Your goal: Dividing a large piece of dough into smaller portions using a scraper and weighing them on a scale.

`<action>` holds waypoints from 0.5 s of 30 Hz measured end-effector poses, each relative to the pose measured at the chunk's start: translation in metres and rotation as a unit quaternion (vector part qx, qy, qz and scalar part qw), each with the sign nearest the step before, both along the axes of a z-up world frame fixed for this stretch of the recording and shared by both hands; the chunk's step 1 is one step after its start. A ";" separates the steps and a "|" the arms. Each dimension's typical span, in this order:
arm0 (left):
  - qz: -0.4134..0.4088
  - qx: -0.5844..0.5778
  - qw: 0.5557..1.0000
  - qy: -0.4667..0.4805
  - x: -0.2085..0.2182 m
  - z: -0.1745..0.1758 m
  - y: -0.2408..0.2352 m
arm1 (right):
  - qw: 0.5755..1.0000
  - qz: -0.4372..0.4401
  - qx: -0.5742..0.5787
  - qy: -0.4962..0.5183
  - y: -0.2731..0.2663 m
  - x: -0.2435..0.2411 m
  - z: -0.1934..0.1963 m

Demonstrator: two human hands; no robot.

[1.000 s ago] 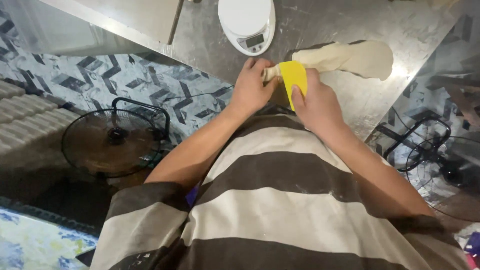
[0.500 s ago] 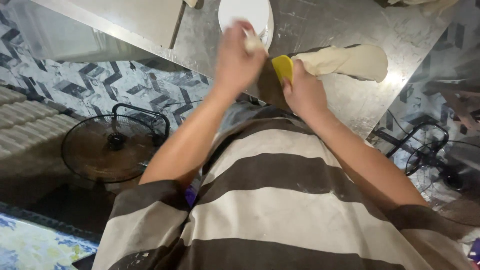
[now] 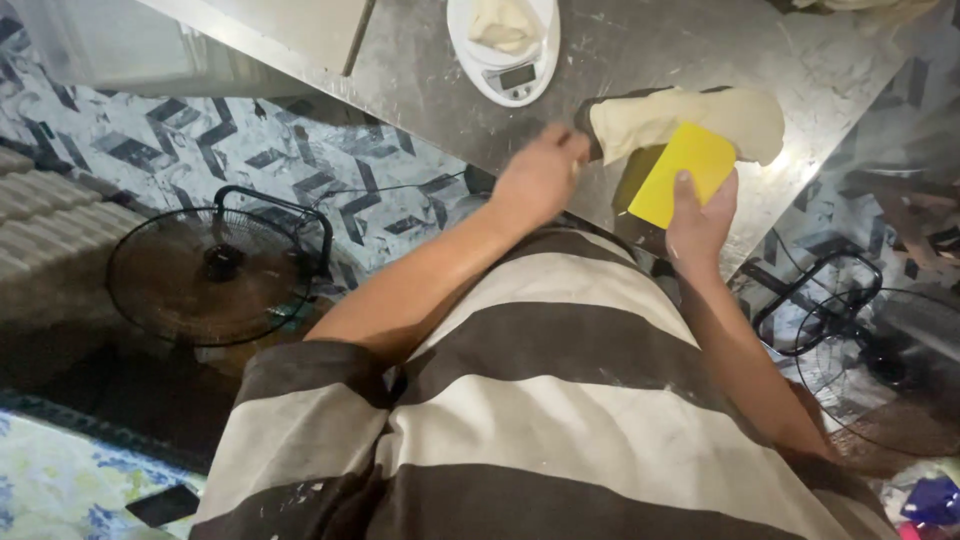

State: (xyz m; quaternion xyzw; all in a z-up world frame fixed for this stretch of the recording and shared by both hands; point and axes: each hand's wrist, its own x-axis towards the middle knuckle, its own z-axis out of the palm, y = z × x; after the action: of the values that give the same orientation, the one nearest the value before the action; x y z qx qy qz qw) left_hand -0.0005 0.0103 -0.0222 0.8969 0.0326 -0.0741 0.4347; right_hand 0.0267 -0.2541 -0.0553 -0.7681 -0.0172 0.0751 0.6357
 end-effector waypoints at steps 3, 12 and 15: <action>-0.038 -0.015 0.998 0.045 -0.001 0.008 0.003 | 1.000 -0.011 0.005 0.001 0.002 0.005 -0.001; 0.164 0.090 0.974 -0.130 0.065 0.029 0.111 | 0.999 -0.005 -0.023 -0.029 0.009 0.003 0.003; 0.180 0.096 0.971 -0.126 0.081 0.019 0.125 | 0.999 -0.010 -0.037 -0.025 0.012 0.003 0.004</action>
State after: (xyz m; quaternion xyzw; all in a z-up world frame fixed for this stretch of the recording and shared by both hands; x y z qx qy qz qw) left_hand 0.0802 0.1350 -0.0030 0.9162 0.1453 0.1219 0.3530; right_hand 0.0298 -0.2420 -0.0510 -0.7931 -0.0227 0.0500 0.6066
